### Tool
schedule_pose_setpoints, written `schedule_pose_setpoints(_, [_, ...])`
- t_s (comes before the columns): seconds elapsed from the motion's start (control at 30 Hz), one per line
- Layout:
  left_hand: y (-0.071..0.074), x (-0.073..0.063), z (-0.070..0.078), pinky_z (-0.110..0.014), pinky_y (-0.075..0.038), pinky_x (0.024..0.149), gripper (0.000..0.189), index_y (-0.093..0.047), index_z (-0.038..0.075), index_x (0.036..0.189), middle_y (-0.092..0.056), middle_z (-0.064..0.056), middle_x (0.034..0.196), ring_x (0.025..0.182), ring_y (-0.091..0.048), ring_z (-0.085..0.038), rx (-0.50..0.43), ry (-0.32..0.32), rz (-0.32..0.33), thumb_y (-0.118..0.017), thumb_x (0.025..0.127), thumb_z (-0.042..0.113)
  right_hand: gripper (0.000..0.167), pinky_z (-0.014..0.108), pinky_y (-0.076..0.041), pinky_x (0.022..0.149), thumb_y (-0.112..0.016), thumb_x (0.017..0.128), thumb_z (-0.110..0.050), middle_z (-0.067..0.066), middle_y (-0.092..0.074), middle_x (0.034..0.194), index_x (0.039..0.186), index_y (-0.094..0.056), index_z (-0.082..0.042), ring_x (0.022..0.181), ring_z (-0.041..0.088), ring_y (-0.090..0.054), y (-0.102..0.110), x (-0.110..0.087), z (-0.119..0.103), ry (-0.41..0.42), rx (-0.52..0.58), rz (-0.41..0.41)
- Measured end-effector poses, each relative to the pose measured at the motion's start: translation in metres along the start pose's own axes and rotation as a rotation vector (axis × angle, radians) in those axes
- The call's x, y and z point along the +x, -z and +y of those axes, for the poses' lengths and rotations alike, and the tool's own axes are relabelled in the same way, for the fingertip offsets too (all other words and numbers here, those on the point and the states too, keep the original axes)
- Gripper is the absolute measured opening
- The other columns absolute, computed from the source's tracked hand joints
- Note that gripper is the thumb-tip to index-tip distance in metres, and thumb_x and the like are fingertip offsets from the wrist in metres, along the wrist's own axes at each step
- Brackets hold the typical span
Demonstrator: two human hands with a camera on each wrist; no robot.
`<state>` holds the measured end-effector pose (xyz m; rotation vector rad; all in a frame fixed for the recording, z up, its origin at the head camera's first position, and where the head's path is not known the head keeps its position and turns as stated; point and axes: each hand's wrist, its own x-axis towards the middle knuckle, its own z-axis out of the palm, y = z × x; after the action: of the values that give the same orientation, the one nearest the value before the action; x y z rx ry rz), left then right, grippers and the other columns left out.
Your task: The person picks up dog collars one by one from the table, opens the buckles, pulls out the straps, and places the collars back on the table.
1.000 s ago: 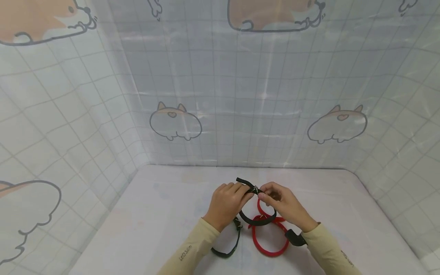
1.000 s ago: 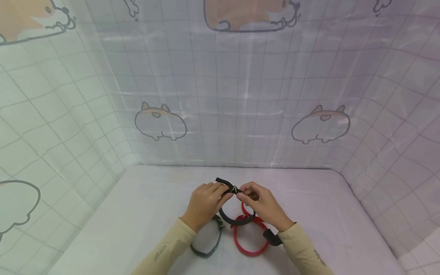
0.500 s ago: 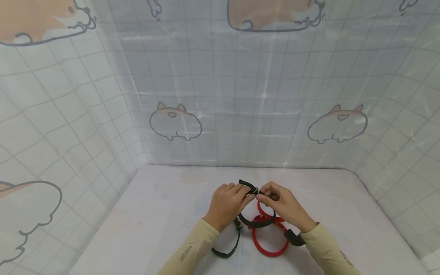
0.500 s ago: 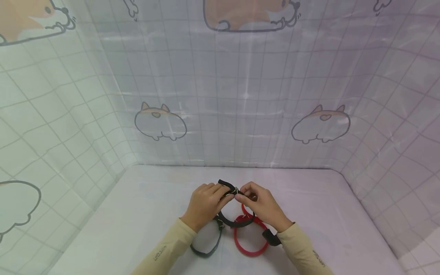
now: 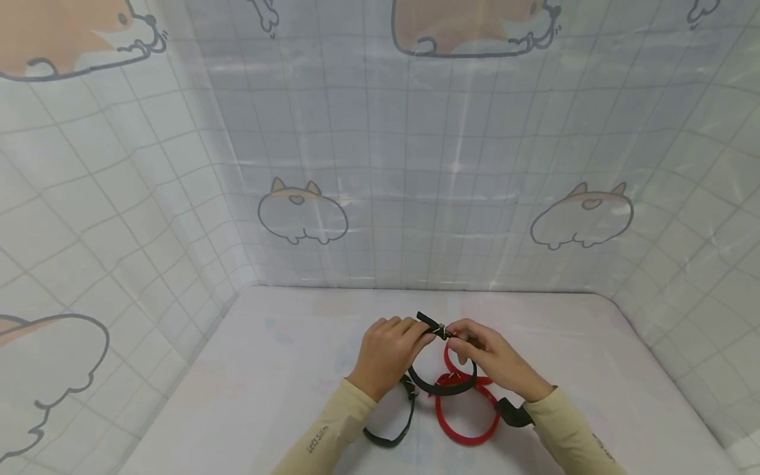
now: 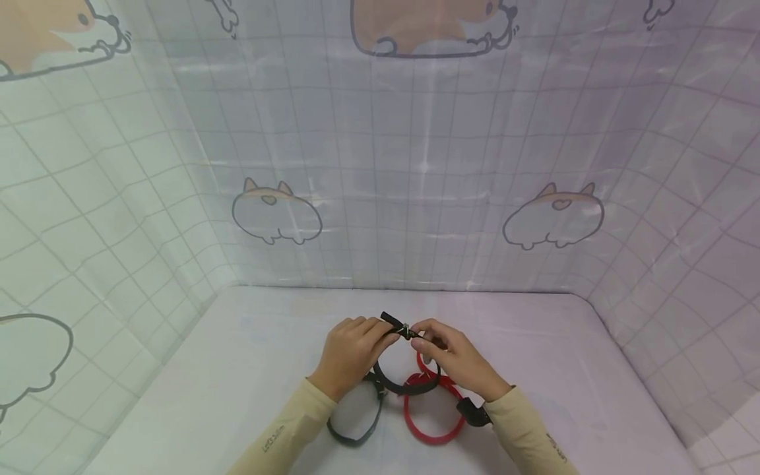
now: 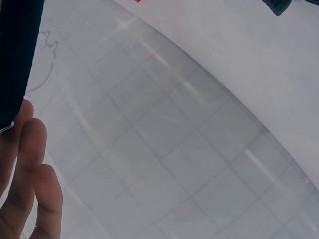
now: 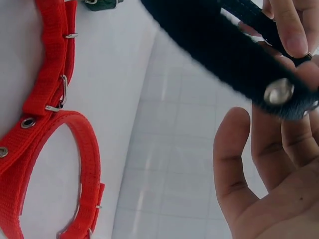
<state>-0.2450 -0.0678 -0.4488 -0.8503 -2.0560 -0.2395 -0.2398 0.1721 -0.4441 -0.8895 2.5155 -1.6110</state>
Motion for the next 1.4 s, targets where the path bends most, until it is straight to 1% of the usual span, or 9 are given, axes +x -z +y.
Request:
schedule_pose_setpoints(0.27, [0.001, 0.001, 0.003, -0.027, -0.054, 0.062, 0.020, -0.074, 0.017, 0.097, -0.072, 0.005, 0.088, 0.072, -0.066, -0.012, -0.033, 0.012, -0.023, -0.068, 0.098, 0.036, 0.020, 0.032, -0.055, 0.075, -0.069, 0.098, -0.033, -0.002, -0.069, 0.093, 0.112, -0.064, -0.020, 0.082, 0.019, -0.070, -0.006, 0.002, -0.006, -0.049, -0.041, 0.088])
schedule_pose_setpoints(0.4, [0.002, 0.001, 0.005, -0.026, -0.052, 0.061, 0.024, -0.073, 0.016, 0.095, -0.070, 0.005, 0.086, 0.072, -0.064, -0.012, -0.048, 0.009, -0.019, -0.068, 0.098, 0.040, 0.017, 0.031, -0.053, 0.070, -0.070, 0.098, -0.031, 0.000, -0.066, 0.087, 0.109, -0.064, -0.019, 0.076, 0.018, -0.067, -0.006, 0.002, -0.006, -0.034, -0.031, 0.082])
schedule_pose_setpoints(0.63, [0.002, 0.001, 0.003, -0.025, -0.050, 0.060, 0.023, -0.074, 0.018, 0.096, -0.071, 0.007, 0.085, 0.071, -0.064, -0.010, -0.016, -0.010, 0.008, -0.068, 0.098, 0.040, 0.013, 0.029, -0.049, 0.063, -0.062, 0.102, -0.013, 0.002, -0.059, 0.080, 0.116, -0.063, -0.012, 0.071, 0.017, -0.058, -0.001, 0.000, 0.001, 0.079, 0.044, -0.007])
schedule_pose_setpoints(0.83, [0.001, 0.001, 0.001, -0.024, -0.049, 0.059, 0.022, -0.074, 0.019, 0.095, -0.072, 0.008, 0.085, 0.070, -0.065, -0.010, -0.023, 0.009, 0.008, -0.069, 0.096, 0.040, 0.020, 0.031, -0.052, 0.070, -0.055, 0.105, -0.011, 0.007, -0.062, 0.086, 0.125, -0.061, -0.012, 0.076, 0.023, -0.061, 0.004, -0.003, 0.001, 0.079, 0.074, -0.082])
schedule_pose_setpoints(0.9, [0.001, 0.002, 0.002, -0.025, -0.050, 0.059, 0.021, -0.074, 0.019, 0.095, -0.072, 0.007, 0.085, 0.070, -0.065, -0.011, -0.023, 0.004, 0.005, -0.070, 0.096, 0.039, 0.018, 0.031, -0.053, 0.074, -0.056, 0.105, -0.014, 0.009, -0.064, 0.090, 0.123, -0.061, -0.014, 0.080, 0.026, -0.064, 0.003, -0.003, -0.001, 0.054, 0.067, -0.070])
schedule_pose_setpoints(0.97, [0.002, 0.002, 0.003, -0.025, -0.050, 0.059, 0.021, -0.074, 0.018, 0.094, -0.072, 0.007, 0.084, 0.070, -0.064, -0.011, -0.019, -0.006, 0.003, -0.071, 0.096, 0.039, 0.015, 0.032, -0.054, 0.074, -0.060, 0.104, -0.017, 0.009, -0.066, 0.091, 0.118, -0.061, -0.013, 0.081, 0.025, -0.066, 0.000, -0.003, -0.007, 0.024, 0.046, -0.024])
schedule_pose_setpoints(1.07, [0.003, 0.003, 0.006, -0.026, -0.051, 0.060, 0.021, -0.074, 0.017, 0.094, -0.072, 0.006, 0.085, 0.070, -0.064, -0.011, -0.024, -0.006, -0.015, -0.071, 0.096, 0.037, 0.013, 0.031, -0.053, 0.071, -0.067, 0.100, -0.022, 0.005, -0.068, 0.090, 0.111, -0.062, -0.014, 0.078, 0.022, -0.067, -0.004, -0.002, -0.009, -0.010, 0.021, 0.059])
schedule_pose_setpoints(1.13, [0.003, 0.004, 0.008, -0.026, -0.051, 0.060, 0.021, -0.074, 0.017, 0.093, -0.072, 0.006, 0.084, 0.070, -0.064, -0.011, -0.027, -0.005, -0.018, -0.071, 0.096, 0.037, 0.014, 0.031, -0.052, 0.067, -0.069, 0.099, -0.021, 0.003, -0.068, 0.087, 0.108, -0.062, -0.013, 0.074, 0.020, -0.065, -0.005, -0.001, -0.007, -0.012, 0.024, 0.086])
schedule_pose_setpoints(1.4, [-0.001, 0.002, 0.006, -0.025, -0.048, 0.057, 0.024, -0.077, 0.017, 0.102, -0.073, 0.007, 0.084, 0.068, -0.064, -0.011, -0.026, -0.002, 0.015, -0.069, 0.097, 0.039, 0.017, 0.030, -0.048, 0.063, -0.061, 0.103, -0.015, 0.008, -0.059, 0.083, 0.119, -0.063, -0.011, 0.070, 0.021, -0.057, 0.002, -0.005, 0.004, 0.029, 0.087, 0.012])
